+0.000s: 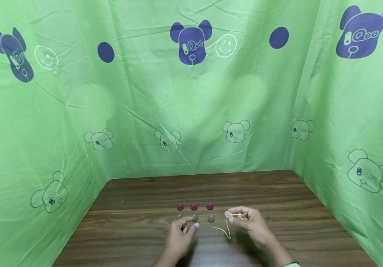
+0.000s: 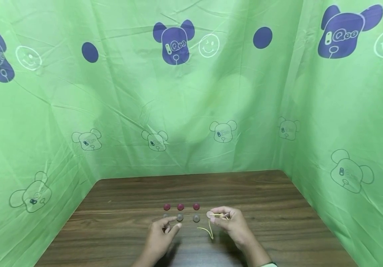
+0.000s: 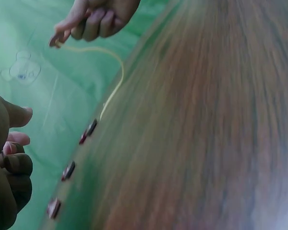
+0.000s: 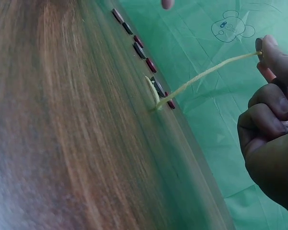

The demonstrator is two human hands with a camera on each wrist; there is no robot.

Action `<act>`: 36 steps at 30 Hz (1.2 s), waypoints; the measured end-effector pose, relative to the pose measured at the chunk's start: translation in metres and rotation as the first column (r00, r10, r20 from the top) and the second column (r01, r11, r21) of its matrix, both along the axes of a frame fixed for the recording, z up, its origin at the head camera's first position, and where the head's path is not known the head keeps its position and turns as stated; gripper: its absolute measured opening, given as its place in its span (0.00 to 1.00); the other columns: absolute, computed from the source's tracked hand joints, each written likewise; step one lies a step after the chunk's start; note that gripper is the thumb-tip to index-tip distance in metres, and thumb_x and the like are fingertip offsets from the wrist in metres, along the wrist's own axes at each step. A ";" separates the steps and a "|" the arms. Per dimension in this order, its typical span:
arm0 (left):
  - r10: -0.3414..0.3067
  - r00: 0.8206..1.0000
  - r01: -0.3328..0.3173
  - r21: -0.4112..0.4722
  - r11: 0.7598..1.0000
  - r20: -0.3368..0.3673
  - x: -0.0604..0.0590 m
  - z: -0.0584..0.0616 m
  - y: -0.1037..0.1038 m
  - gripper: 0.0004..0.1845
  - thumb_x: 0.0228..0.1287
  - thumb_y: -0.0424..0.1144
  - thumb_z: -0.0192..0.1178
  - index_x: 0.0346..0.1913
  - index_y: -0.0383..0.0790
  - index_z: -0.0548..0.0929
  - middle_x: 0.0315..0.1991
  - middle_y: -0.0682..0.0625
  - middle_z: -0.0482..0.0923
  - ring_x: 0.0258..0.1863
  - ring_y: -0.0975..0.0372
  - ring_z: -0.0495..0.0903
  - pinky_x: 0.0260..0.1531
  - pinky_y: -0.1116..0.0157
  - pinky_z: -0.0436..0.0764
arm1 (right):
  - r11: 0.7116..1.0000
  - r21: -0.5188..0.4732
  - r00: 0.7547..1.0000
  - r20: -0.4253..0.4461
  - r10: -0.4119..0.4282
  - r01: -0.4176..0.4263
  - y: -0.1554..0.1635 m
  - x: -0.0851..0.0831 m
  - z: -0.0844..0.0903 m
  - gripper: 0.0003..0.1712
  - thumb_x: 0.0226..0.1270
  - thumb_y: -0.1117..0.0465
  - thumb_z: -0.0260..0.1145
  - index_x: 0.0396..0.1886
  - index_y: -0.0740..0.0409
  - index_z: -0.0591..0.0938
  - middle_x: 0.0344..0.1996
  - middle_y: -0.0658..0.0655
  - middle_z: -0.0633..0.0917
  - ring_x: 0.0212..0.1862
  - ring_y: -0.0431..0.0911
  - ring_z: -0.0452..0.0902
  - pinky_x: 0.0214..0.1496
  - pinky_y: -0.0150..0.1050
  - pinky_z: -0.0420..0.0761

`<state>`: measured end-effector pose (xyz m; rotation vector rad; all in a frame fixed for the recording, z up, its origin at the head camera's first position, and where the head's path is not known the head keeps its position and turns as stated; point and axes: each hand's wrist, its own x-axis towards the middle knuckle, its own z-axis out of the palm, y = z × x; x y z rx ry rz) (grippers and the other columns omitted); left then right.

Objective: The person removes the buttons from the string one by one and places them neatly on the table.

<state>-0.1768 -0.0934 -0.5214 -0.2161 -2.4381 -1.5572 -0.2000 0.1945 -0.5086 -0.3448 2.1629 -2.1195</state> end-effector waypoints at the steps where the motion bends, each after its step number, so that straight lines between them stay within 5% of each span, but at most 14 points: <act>1: -0.020 1.000 0.020 0.003 1.000 0.001 0.000 0.002 0.002 0.19 0.66 0.40 0.78 0.55 0.31 0.91 0.19 0.60 0.63 0.17 0.76 0.60 0.21 0.75 0.67 | 1.000 0.002 1.000 0.000 -0.001 0.001 0.000 0.000 0.000 0.23 0.69 0.65 0.77 0.59 0.73 0.85 0.44 0.49 0.96 0.20 0.30 0.63 0.23 0.24 0.67; 9: -0.126 0.992 0.126 -0.023 0.992 -0.005 -0.002 0.013 0.019 0.21 0.68 0.43 0.77 0.58 0.34 0.90 0.21 0.59 0.64 0.17 0.76 0.61 0.22 0.74 0.70 | 1.000 0.015 1.000 -0.009 0.009 -0.009 0.000 -0.002 -0.001 0.23 0.70 0.65 0.77 0.59 0.73 0.85 0.42 0.46 0.96 0.20 0.30 0.63 0.23 0.24 0.66; 12: -0.150 0.989 0.149 -0.040 0.988 -0.006 -0.004 0.018 0.024 0.21 0.68 0.45 0.77 0.59 0.39 0.91 0.21 0.60 0.64 0.17 0.76 0.62 0.33 0.70 0.74 | 1.000 0.021 1.000 -0.012 0.009 -0.009 -0.001 -0.002 -0.001 0.22 0.70 0.65 0.77 0.59 0.73 0.85 0.42 0.47 0.95 0.21 0.29 0.64 0.24 0.23 0.67; 16: -0.203 0.979 0.203 0.004 0.979 0.028 -0.007 0.023 0.030 0.21 0.69 0.45 0.76 0.61 0.41 0.90 0.22 0.59 0.65 0.17 0.75 0.62 0.32 0.73 0.71 | 1.000 0.026 1.000 -0.024 0.017 -0.016 -0.002 -0.002 0.000 0.22 0.70 0.65 0.77 0.58 0.74 0.85 0.44 0.49 0.96 0.21 0.29 0.64 0.24 0.23 0.67; 18: -0.236 0.970 0.234 0.038 0.971 0.060 -0.009 0.025 0.032 0.22 0.69 0.44 0.76 0.63 0.41 0.89 0.22 0.58 0.65 0.17 0.75 0.61 0.22 0.78 0.65 | 0.999 0.030 0.999 -0.029 0.020 -0.019 -0.002 -0.002 0.001 0.21 0.70 0.65 0.77 0.57 0.74 0.86 0.45 0.50 0.96 0.20 0.29 0.63 0.23 0.23 0.66; 22: -0.271 0.959 0.266 0.069 0.962 0.080 -0.013 0.026 0.038 0.23 0.69 0.43 0.77 0.64 0.42 0.88 0.23 0.58 0.66 0.18 0.74 0.62 0.20 0.79 0.65 | 0.998 0.049 0.997 -0.065 0.035 -0.032 -0.002 -0.001 0.000 0.20 0.71 0.65 0.76 0.57 0.74 0.86 0.48 0.52 0.95 0.29 0.29 0.79 0.30 0.24 0.77; 26: -0.314 0.948 0.307 0.113 0.945 0.057 -0.017 0.024 0.044 0.22 0.68 0.40 0.77 0.62 0.40 0.89 0.23 0.58 0.66 0.21 0.75 0.64 0.24 0.78 0.68 | 0.998 0.050 0.998 -0.061 0.035 -0.032 -0.002 0.000 0.000 0.20 0.71 0.65 0.76 0.57 0.73 0.86 0.48 0.52 0.95 0.27 0.29 0.77 0.30 0.24 0.76; 29: -0.364 0.930 0.353 0.154 0.923 0.047 -0.018 0.023 0.048 0.21 0.69 0.37 0.76 0.62 0.36 0.89 0.23 0.59 0.66 0.23 0.75 0.65 0.28 0.79 0.69 | 0.998 0.043 0.998 -0.053 0.038 -0.036 -0.001 0.001 -0.001 0.21 0.70 0.65 0.76 0.57 0.74 0.86 0.47 0.50 0.96 0.21 0.29 0.64 0.25 0.24 0.68; 36: -0.372 0.928 0.360 0.177 0.916 0.038 -0.018 0.023 0.057 0.19 0.70 0.38 0.75 0.60 0.35 0.90 0.23 0.58 0.65 0.22 0.75 0.63 0.26 0.79 0.66 | 0.998 0.021 0.995 -0.080 0.059 -0.058 0.000 0.003 -0.001 0.21 0.71 0.67 0.75 0.57 0.79 0.84 0.48 0.52 0.95 0.23 0.29 0.68 0.26 0.25 0.70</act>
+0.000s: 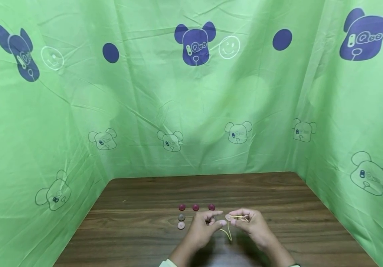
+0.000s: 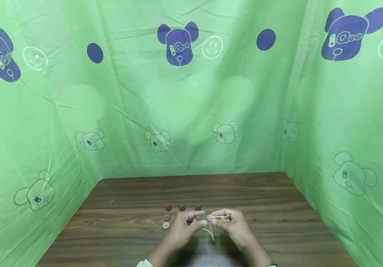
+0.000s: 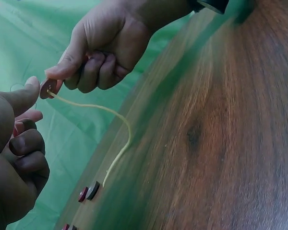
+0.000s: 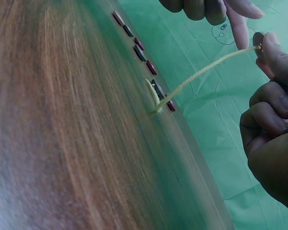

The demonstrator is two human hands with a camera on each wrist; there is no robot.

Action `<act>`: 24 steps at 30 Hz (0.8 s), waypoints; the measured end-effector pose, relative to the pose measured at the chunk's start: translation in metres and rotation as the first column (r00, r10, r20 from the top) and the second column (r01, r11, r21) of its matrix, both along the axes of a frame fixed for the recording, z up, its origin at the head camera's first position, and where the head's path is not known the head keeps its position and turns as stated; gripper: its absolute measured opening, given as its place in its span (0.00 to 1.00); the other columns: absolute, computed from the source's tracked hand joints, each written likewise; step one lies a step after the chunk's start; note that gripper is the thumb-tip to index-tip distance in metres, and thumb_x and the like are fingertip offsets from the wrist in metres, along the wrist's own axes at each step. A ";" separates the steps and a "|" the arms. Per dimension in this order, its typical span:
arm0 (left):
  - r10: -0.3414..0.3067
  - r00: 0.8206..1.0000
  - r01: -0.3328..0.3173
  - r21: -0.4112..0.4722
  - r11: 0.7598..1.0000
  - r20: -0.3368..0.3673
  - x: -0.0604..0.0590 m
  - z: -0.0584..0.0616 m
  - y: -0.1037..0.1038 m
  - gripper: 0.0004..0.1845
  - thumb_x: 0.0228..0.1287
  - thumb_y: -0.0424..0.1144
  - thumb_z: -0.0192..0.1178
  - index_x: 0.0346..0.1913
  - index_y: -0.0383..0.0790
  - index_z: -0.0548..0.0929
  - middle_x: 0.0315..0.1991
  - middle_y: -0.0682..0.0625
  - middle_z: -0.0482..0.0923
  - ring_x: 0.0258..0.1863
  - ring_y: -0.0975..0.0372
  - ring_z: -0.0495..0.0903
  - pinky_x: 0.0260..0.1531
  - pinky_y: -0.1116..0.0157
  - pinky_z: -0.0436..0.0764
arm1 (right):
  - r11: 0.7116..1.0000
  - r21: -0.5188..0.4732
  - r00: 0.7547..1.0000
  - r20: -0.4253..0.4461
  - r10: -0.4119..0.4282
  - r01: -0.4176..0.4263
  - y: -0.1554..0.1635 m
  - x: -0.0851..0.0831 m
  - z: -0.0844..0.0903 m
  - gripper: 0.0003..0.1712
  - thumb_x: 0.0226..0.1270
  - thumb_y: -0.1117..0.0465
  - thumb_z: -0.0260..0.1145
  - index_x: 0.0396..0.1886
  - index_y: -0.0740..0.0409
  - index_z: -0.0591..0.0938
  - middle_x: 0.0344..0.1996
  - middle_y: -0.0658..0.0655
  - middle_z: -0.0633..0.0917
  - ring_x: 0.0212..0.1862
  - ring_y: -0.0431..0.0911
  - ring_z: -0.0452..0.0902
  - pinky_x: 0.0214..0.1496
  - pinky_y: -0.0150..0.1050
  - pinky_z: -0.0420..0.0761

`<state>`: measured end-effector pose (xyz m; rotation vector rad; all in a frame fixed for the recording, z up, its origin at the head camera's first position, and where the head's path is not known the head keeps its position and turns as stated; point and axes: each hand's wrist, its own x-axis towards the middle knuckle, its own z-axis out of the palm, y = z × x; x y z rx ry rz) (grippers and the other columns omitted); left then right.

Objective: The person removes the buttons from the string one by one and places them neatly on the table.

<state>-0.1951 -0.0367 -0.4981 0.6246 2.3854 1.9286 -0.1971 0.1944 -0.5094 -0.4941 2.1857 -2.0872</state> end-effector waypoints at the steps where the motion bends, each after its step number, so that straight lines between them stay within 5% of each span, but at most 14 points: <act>1: 0.002 1.000 -0.002 0.005 1.000 0.003 0.000 0.000 0.001 0.19 0.70 0.38 0.75 0.60 0.35 0.90 0.22 0.58 0.65 0.22 0.75 0.63 0.26 0.78 0.66 | 1.000 0.005 1.000 0.004 -0.006 0.006 0.000 0.000 0.000 0.21 0.71 0.67 0.75 0.57 0.78 0.84 0.46 0.51 0.95 0.23 0.29 0.67 0.26 0.25 0.70; 8: -0.007 1.000 0.006 0.013 1.000 0.011 -0.001 -0.004 0.008 0.17 0.70 0.40 0.75 0.57 0.36 0.92 0.21 0.58 0.66 0.21 0.76 0.62 0.25 0.79 0.64 | 0.999 0.040 1.000 -0.015 -0.014 0.015 0.001 -0.001 -0.001 0.19 0.70 0.66 0.76 0.54 0.76 0.86 0.39 0.45 0.94 0.31 0.31 0.79 0.31 0.27 0.78; 24: -0.105 0.994 0.105 0.073 0.992 -0.013 0.001 -0.012 0.004 0.14 0.75 0.39 0.71 0.55 0.34 0.92 0.21 0.57 0.62 0.20 0.77 0.60 0.23 0.79 0.62 | 0.998 0.035 0.999 0.008 0.051 -0.051 0.001 -0.002 -0.001 0.20 0.70 0.65 0.77 0.54 0.77 0.86 0.37 0.47 0.95 0.29 0.31 0.81 0.29 0.24 0.76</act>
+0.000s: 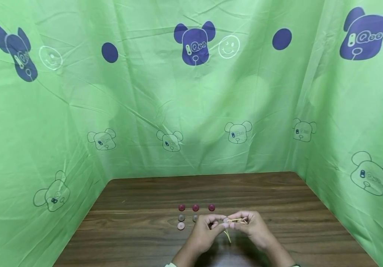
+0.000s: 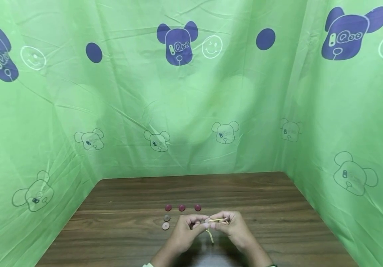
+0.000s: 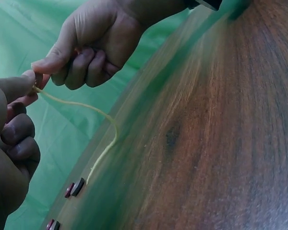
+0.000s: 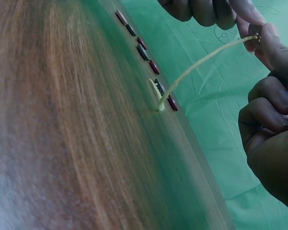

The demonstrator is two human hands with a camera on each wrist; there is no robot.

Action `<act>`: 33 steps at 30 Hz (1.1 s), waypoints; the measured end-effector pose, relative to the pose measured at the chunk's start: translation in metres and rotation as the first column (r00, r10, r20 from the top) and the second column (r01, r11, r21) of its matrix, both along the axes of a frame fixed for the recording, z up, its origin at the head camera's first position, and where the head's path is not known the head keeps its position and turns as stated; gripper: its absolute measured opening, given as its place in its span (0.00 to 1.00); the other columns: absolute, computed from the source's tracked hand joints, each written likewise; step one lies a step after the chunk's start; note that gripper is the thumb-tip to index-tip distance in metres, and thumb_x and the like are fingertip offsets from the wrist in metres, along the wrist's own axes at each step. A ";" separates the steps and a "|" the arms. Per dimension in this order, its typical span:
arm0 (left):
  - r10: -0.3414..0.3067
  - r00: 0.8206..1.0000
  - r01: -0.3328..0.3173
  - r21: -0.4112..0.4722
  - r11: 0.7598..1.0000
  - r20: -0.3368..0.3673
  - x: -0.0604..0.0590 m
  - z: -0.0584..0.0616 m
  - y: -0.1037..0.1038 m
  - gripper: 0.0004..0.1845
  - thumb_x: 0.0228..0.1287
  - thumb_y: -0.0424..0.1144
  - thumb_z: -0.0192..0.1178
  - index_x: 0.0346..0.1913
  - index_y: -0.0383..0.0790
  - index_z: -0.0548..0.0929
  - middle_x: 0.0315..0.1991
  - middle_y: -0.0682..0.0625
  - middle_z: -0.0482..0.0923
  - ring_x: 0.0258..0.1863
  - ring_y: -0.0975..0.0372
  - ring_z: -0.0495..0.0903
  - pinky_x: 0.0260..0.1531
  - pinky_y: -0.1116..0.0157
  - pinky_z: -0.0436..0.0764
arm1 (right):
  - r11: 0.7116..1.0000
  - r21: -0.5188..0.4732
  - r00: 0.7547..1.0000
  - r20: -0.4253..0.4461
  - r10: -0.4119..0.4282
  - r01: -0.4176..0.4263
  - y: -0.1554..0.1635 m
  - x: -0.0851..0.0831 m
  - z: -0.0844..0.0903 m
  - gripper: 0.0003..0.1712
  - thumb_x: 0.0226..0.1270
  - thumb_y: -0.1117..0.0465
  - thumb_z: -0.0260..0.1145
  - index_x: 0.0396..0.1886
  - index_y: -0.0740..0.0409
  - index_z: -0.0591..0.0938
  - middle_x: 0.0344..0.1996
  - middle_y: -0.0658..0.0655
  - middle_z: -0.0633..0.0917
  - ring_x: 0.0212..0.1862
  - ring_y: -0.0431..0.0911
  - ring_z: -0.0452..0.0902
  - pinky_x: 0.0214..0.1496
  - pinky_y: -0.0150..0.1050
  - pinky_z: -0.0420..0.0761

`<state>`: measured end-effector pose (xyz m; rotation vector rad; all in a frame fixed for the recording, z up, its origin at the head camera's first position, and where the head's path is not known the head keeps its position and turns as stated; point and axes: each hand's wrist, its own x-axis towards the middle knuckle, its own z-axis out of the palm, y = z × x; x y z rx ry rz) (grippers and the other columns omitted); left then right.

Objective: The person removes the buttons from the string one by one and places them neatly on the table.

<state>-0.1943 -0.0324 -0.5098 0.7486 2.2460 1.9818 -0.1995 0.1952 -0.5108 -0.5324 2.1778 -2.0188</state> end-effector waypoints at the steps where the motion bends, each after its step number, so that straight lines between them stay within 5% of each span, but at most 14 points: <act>1: -0.003 1.000 0.003 0.004 1.000 0.000 0.000 0.000 0.000 0.13 0.75 0.38 0.71 0.55 0.34 0.92 0.22 0.57 0.61 0.20 0.77 0.60 0.23 0.79 0.62 | 1.000 -0.007 1.000 -0.008 0.006 -0.006 0.000 0.000 0.000 0.20 0.70 0.66 0.76 0.54 0.78 0.86 0.38 0.48 0.95 0.31 0.31 0.83 0.30 0.25 0.76; 7: -0.002 1.000 0.002 0.019 1.000 -0.001 0.001 -0.002 0.000 0.12 0.75 0.37 0.69 0.54 0.33 0.91 0.24 0.57 0.62 0.22 0.76 0.61 0.25 0.78 0.63 | 1.000 -0.024 0.999 -0.051 0.016 -0.017 0.001 0.001 0.000 0.20 0.71 0.69 0.74 0.54 0.82 0.84 0.37 0.45 0.95 0.34 0.32 0.87 0.31 0.26 0.79; 14: -0.006 1.000 0.006 0.021 1.000 -0.014 0.001 -0.003 0.001 0.12 0.77 0.36 0.68 0.54 0.31 0.91 0.24 0.56 0.61 0.23 0.76 0.61 0.27 0.78 0.63 | 1.000 0.000 0.999 -0.032 -0.022 0.022 0.001 0.002 0.002 0.19 0.71 0.66 0.75 0.52 0.79 0.86 0.16 0.37 0.75 0.20 0.29 0.62 0.24 0.24 0.67; 21: -0.027 1.000 0.028 0.027 0.999 -0.011 0.001 -0.004 -0.001 0.13 0.78 0.36 0.67 0.55 0.30 0.90 0.24 0.55 0.61 0.24 0.76 0.62 0.28 0.78 0.64 | 1.000 -0.018 0.998 -0.058 -0.011 0.010 0.002 0.001 0.002 0.16 0.72 0.68 0.74 0.50 0.79 0.87 0.25 0.40 0.88 0.22 0.29 0.63 0.24 0.24 0.67; 28: -0.012 1.000 0.013 0.025 1.000 -0.016 0.000 -0.005 -0.004 0.12 0.78 0.37 0.67 0.54 0.32 0.91 0.24 0.54 0.61 0.22 0.76 0.61 0.26 0.78 0.62 | 0.996 -0.014 0.994 -0.061 -0.094 0.093 -0.001 0.002 0.001 0.12 0.69 0.68 0.75 0.45 0.76 0.89 0.16 0.39 0.73 0.20 0.30 0.62 0.22 0.25 0.64; 33: 0.010 1.000 -0.010 0.015 1.000 -0.002 -0.001 -0.007 -0.008 0.13 0.78 0.38 0.67 0.55 0.32 0.90 0.24 0.55 0.61 0.22 0.76 0.60 0.25 0.78 0.62 | 0.990 0.001 0.990 -0.028 -0.137 0.138 -0.002 0.003 0.003 0.13 0.68 0.67 0.76 0.44 0.77 0.89 0.15 0.39 0.72 0.20 0.30 0.63 0.23 0.25 0.65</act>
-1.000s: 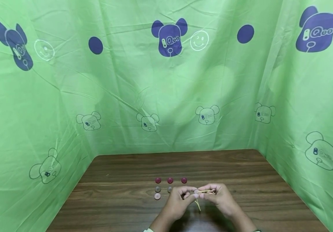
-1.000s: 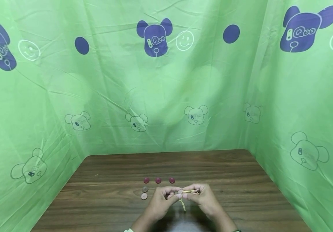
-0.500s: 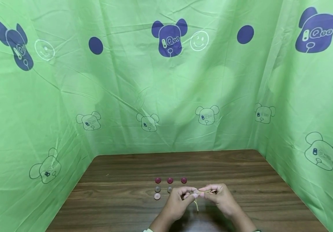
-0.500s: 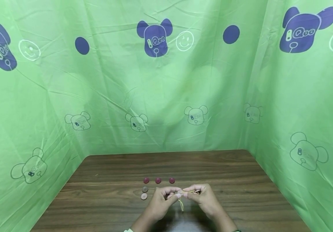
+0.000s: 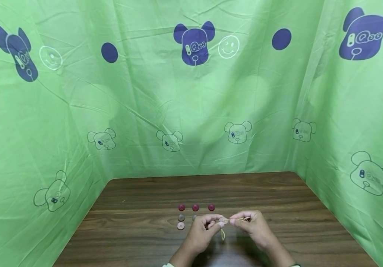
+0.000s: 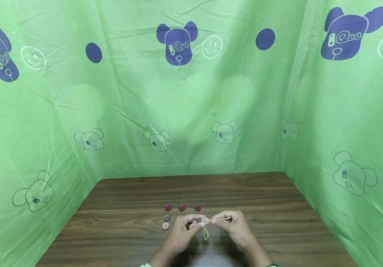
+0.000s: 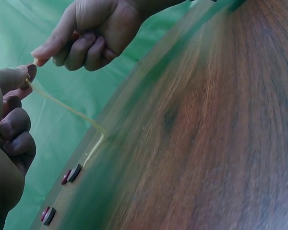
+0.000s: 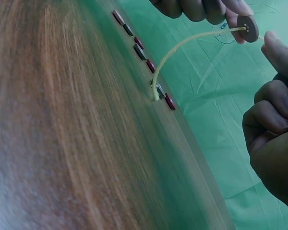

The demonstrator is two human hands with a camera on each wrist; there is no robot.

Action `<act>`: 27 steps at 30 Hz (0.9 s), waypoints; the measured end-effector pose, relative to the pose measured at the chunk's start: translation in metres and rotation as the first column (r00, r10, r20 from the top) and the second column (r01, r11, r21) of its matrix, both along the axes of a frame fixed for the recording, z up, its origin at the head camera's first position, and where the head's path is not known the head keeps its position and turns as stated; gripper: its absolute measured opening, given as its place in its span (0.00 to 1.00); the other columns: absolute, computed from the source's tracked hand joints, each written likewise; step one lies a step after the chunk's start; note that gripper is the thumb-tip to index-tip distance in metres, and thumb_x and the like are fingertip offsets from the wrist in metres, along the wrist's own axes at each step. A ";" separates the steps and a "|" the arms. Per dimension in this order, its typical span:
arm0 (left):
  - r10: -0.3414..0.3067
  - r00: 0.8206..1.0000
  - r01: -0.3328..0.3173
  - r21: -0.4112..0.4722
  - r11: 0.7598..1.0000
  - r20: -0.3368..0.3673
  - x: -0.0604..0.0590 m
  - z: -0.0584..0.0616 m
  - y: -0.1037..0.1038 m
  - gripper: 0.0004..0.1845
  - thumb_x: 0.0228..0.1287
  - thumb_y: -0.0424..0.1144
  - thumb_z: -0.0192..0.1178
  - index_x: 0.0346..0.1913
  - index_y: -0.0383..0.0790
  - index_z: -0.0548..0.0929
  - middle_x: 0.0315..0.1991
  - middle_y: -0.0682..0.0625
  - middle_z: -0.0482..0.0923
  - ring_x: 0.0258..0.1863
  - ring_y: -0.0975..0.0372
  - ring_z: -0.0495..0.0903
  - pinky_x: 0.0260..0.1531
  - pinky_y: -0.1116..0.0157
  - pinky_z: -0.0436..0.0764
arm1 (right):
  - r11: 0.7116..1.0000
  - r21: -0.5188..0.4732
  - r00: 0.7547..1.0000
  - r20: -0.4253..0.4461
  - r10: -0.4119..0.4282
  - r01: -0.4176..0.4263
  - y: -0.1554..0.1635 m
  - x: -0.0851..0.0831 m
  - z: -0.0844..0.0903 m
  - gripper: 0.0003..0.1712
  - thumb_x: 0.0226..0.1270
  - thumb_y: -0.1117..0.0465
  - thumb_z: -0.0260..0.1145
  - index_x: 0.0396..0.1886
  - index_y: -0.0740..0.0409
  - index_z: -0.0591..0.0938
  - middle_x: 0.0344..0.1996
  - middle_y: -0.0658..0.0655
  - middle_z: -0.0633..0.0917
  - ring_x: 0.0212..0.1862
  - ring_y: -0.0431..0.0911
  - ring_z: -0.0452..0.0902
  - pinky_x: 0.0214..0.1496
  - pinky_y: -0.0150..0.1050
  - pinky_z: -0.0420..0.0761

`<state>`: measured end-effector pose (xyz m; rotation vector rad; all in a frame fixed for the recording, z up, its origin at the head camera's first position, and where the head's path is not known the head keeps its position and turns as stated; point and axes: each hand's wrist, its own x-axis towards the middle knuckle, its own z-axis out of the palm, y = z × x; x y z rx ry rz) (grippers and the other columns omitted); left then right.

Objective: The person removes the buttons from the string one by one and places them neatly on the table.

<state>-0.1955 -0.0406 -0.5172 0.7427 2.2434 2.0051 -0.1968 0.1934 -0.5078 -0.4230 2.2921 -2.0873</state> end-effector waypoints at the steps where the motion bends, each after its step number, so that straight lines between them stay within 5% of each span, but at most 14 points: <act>1: 0.002 1.000 -0.002 0.001 1.000 0.001 0.000 0.000 -0.001 0.13 0.77 0.37 0.67 0.56 0.32 0.90 0.25 0.56 0.61 0.23 0.76 0.61 0.26 0.79 0.63 | 1.000 -0.001 1.000 0.006 -0.004 0.004 0.000 0.000 0.000 0.13 0.68 0.67 0.76 0.44 0.77 0.89 0.15 0.39 0.72 0.20 0.30 0.63 0.23 0.25 0.65; 17: 0.066 0.998 -0.066 0.004 0.998 0.001 -0.003 -0.008 -0.019 0.14 0.76 0.36 0.69 0.57 0.31 0.90 0.25 0.56 0.60 0.24 0.76 0.61 0.28 0.79 0.65 | 0.999 -0.007 0.997 0.051 -0.053 0.054 -0.001 0.000 0.000 0.15 0.68 0.67 0.76 0.45 0.78 0.88 0.18 0.38 0.76 0.22 0.30 0.66 0.25 0.25 0.67; 27: 0.136 0.988 -0.135 0.022 0.991 -0.076 -0.006 -0.014 -0.025 0.13 0.73 0.33 0.71 0.56 0.33 0.91 0.23 0.48 0.59 0.22 0.77 0.60 0.24 0.79 0.62 | 0.997 -0.025 0.996 0.057 -0.072 0.074 -0.001 0.000 0.001 0.15 0.68 0.67 0.77 0.45 0.78 0.88 0.16 0.39 0.74 0.21 0.31 0.65 0.24 0.25 0.66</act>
